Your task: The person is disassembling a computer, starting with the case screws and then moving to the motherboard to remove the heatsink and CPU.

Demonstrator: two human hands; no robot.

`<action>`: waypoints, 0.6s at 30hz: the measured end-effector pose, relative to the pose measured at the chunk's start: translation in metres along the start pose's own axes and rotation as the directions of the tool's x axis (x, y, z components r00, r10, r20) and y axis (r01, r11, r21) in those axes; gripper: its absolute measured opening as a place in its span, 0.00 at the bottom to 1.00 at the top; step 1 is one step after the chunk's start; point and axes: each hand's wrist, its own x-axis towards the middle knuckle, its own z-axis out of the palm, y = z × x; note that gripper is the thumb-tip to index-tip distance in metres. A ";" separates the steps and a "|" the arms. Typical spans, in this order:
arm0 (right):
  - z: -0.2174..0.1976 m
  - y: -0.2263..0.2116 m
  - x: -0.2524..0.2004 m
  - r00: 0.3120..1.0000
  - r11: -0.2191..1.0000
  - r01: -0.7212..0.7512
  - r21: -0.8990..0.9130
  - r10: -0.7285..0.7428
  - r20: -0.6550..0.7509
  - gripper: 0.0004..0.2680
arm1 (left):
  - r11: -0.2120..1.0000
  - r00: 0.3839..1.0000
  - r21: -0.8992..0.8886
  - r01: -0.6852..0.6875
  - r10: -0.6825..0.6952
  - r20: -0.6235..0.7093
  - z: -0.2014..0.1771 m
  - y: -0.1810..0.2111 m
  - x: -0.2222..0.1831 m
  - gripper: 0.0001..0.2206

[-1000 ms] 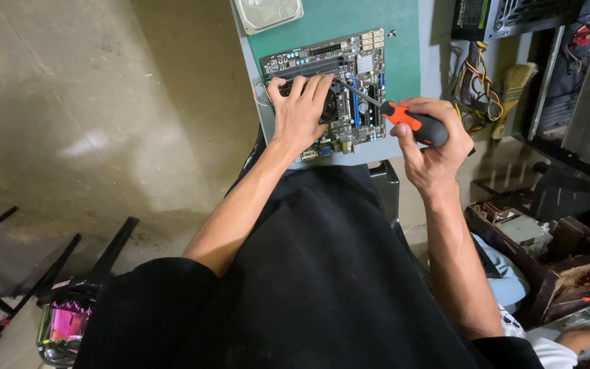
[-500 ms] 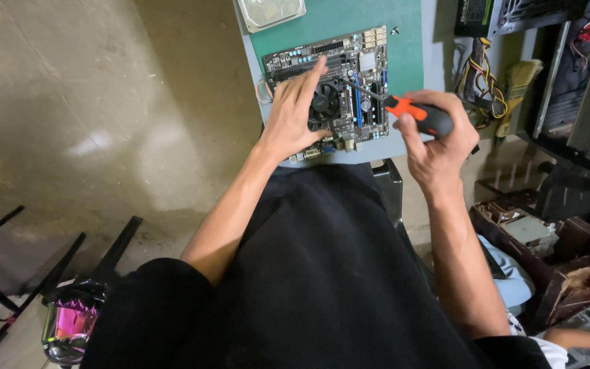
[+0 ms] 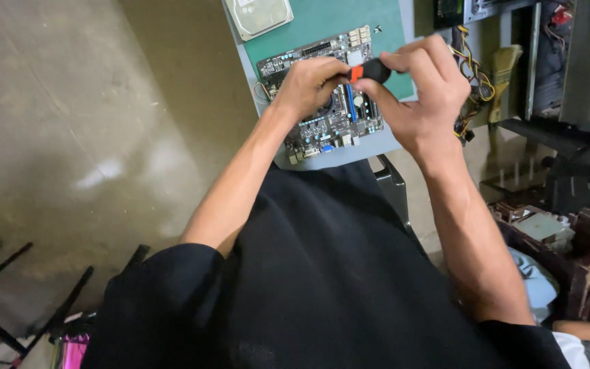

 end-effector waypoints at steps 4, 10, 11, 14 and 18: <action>-0.003 -0.003 0.002 0.997 0.995 0.080 0.054 -0.080 0.004 0.10 | 0.998 0.999 -0.051 -0.047 0.048 0.022 -0.009 0.001 0.007 0.09; -0.011 -0.007 0.008 0.974 0.992 0.009 0.126 -0.037 0.225 0.11 | 0.992 0.995 -0.116 -0.049 0.058 0.076 -0.018 0.011 0.015 0.14; -0.007 -0.007 0.007 0.994 0.994 0.015 0.109 -0.027 0.108 0.10 | 0.998 0.998 -0.050 -0.029 0.032 0.062 -0.015 0.011 0.014 0.12; -0.008 -0.013 0.007 0.999 0.984 -0.030 0.177 0.033 -0.011 0.10 | 0.993 0.988 0.045 0.109 -0.113 0.105 -0.015 0.019 0.019 0.20; -0.015 -0.024 0.010 0.996 0.921 -0.076 0.383 0.054 0.069 0.10 | 0.978 0.994 -0.210 0.013 0.010 0.109 -0.027 0.039 0.022 0.28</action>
